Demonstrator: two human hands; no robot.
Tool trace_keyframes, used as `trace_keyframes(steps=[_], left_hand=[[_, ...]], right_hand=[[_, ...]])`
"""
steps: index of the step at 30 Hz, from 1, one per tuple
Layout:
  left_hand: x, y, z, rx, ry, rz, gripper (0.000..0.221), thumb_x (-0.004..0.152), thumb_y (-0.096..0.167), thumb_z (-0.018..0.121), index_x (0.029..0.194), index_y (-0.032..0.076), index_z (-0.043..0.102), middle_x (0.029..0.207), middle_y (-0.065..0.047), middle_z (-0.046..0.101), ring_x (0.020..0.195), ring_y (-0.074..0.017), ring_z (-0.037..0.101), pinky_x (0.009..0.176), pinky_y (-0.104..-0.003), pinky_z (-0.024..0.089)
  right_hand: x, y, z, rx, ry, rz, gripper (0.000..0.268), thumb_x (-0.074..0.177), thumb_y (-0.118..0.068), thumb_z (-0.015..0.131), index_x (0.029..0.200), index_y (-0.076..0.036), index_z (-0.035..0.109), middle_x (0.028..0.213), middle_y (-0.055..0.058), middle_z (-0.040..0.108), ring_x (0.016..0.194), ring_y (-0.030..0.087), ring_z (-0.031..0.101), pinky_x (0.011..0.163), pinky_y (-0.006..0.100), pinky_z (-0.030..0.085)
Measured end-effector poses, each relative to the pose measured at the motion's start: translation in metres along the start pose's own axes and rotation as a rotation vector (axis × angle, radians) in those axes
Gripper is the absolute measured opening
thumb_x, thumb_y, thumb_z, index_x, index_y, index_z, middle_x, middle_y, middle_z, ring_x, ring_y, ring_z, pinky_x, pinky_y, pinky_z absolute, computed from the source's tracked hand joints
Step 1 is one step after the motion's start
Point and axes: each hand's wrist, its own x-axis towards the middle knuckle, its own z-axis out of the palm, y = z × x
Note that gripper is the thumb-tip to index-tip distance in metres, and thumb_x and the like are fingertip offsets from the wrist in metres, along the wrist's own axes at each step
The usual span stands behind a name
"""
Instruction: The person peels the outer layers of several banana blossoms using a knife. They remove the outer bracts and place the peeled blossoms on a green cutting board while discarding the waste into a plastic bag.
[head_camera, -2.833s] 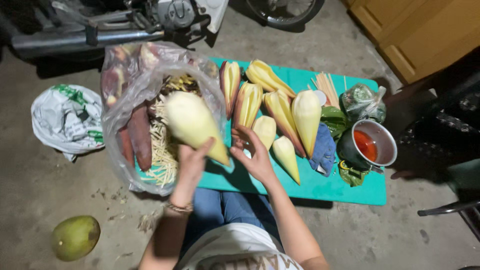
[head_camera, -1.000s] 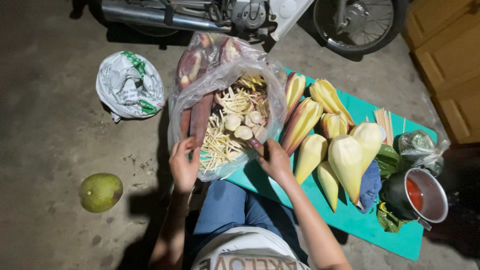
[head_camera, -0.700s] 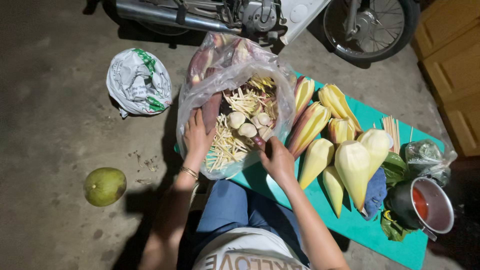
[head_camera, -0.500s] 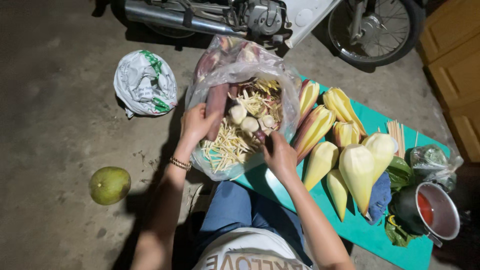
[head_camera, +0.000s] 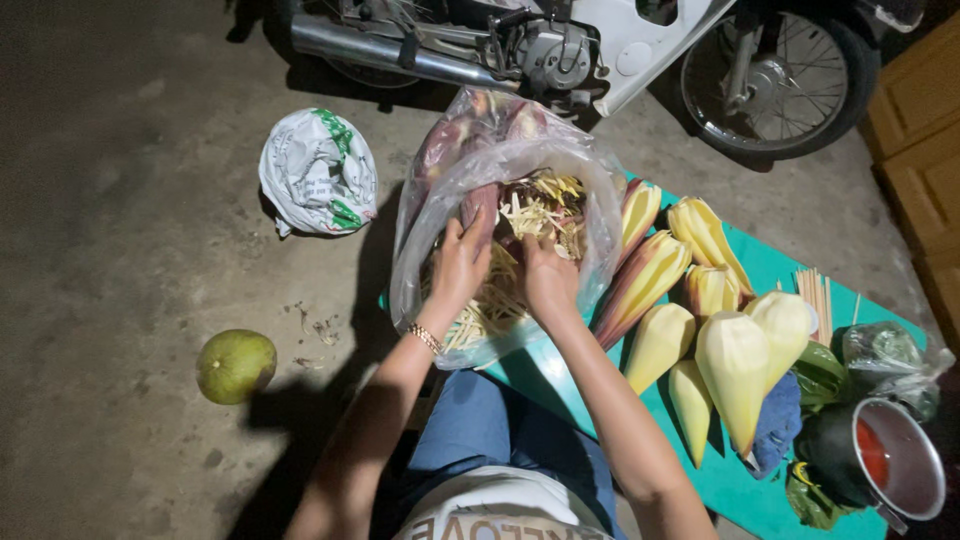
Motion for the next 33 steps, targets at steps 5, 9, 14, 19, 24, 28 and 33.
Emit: trace_keyframes(steps=[5,9,14,19,24,28,33], left_hand=[[0.012,-0.034,-0.001,0.124,-0.053,-0.044,0.058,0.089,0.013,0.071,0.145,0.022,0.057,0.117,-0.023,0.055,0.090,-0.0473,0.065,0.076,-0.055,0.054],[0.011,-0.053,-0.013,0.209,-0.056,-0.067,0.060,0.090,0.016,0.071,0.146,0.029,0.056,0.117,-0.018,0.058,0.088,-0.0447,0.066,0.073,-0.054,0.054],[0.004,-0.047,-0.021,0.306,-0.125,-0.112,0.064,0.089,0.023,0.073,0.149,0.032,0.051,0.117,-0.015,0.058,0.085,-0.0417,0.067,0.070,-0.054,0.053],[-0.002,-0.033,-0.056,0.245,-0.212,-0.015,0.078,0.084,0.022,0.075,0.155,0.020,0.044,0.118,-0.017,0.058,0.093,-0.0425,0.065,0.074,-0.051,0.053],[-0.032,-0.031,-0.102,0.125,-0.152,0.039,0.046,0.089,0.017,0.074,0.133,0.014,0.065,0.117,-0.011,0.067,0.100,-0.0328,0.070,0.084,-0.041,0.056],[-0.061,-0.046,-0.104,-0.192,-0.215,-0.127,0.032,0.092,0.014,0.071,0.124,0.009,0.071,0.114,-0.009,0.069,0.098,-0.0199,0.073,0.082,-0.030,0.060],[-0.073,-0.045,-0.061,-0.817,-0.322,-0.397,0.032,0.099,0.016,0.071,0.128,0.003,0.070,0.117,-0.002,0.075,0.103,-0.0080,0.068,0.091,-0.023,0.054]], right_hand=[[-0.017,0.001,-0.021,0.070,0.038,-0.063,0.042,0.075,-0.022,0.079,0.111,-0.010,0.062,0.103,0.020,0.069,0.088,0.043,0.069,0.071,0.053,0.054],[-0.041,0.020,-0.054,0.036,-0.022,0.039,0.038,0.079,-0.025,0.080,0.108,-0.010,0.062,0.100,0.017,0.070,0.090,0.041,0.069,0.073,0.052,0.053],[-0.081,0.046,-0.080,0.129,0.009,0.153,0.034,0.080,-0.028,0.081,0.103,-0.011,0.063,0.096,0.014,0.073,0.089,0.039,0.070,0.071,0.049,0.054],[-0.110,0.080,-0.073,0.314,-0.075,0.323,0.047,0.077,-0.027,0.085,0.116,-0.012,0.064,0.089,0.011,0.073,0.078,0.028,0.072,0.070,0.040,0.055],[-0.128,0.092,-0.039,0.806,-0.067,0.197,0.050,0.085,-0.021,0.080,0.130,-0.006,0.063,0.092,0.005,0.066,0.074,0.014,0.061,0.064,0.028,0.050],[-0.141,0.073,-0.022,1.149,-0.370,0.309,0.046,0.096,-0.023,0.068,0.136,-0.001,0.061,0.086,0.007,0.066,0.060,0.010,0.054,0.052,0.024,0.042],[-0.144,0.031,-0.020,1.697,-0.615,0.405,0.053,0.102,-0.031,0.051,0.139,0.006,0.056,0.077,0.009,0.064,0.050,0.009,0.050,0.043,0.023,0.038]])
